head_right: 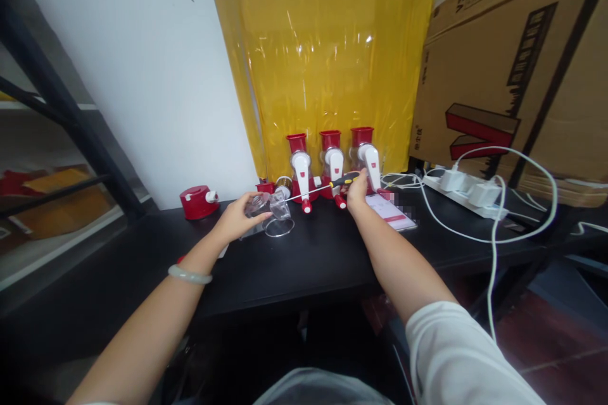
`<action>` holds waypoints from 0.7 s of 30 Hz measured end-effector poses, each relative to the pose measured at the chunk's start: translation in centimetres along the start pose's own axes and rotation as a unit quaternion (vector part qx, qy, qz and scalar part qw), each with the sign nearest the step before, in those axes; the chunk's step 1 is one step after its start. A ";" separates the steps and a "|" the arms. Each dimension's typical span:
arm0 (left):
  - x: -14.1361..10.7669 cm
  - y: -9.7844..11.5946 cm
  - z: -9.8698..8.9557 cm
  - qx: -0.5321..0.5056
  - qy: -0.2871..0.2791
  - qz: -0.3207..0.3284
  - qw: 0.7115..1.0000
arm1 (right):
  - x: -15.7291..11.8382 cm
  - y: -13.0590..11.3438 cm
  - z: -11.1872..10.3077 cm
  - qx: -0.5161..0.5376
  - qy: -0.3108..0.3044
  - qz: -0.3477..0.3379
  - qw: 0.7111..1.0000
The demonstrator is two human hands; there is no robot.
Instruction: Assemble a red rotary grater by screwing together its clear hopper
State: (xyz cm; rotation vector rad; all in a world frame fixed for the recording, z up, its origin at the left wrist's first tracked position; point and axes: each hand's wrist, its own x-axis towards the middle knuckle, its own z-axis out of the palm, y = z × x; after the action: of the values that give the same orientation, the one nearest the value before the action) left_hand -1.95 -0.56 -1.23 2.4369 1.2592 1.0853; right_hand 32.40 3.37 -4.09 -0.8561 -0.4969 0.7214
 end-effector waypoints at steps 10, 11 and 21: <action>0.0 0.0 -0.1 -0.005 -0.002 0.006 1.000 | 0.1 0.0 0.1 0.008 0.028 -0.038 0.999; 0.0 0.0 -0.1 -0.007 -0.003 0.007 1.000 | 0.1 0.0 0.1 0.005 0.032 -0.038 0.999; 0.0 -0.1 -0.1 0.000 -0.001 0.003 1.000 | -0.4 -0.2 0.2 0.002 0.047 -0.026 0.999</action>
State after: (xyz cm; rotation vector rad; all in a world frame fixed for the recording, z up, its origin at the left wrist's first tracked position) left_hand -2.04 -0.53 -1.23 2.4432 1.2506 1.0835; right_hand 32.09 3.11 -3.79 -0.8655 -0.4316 0.6315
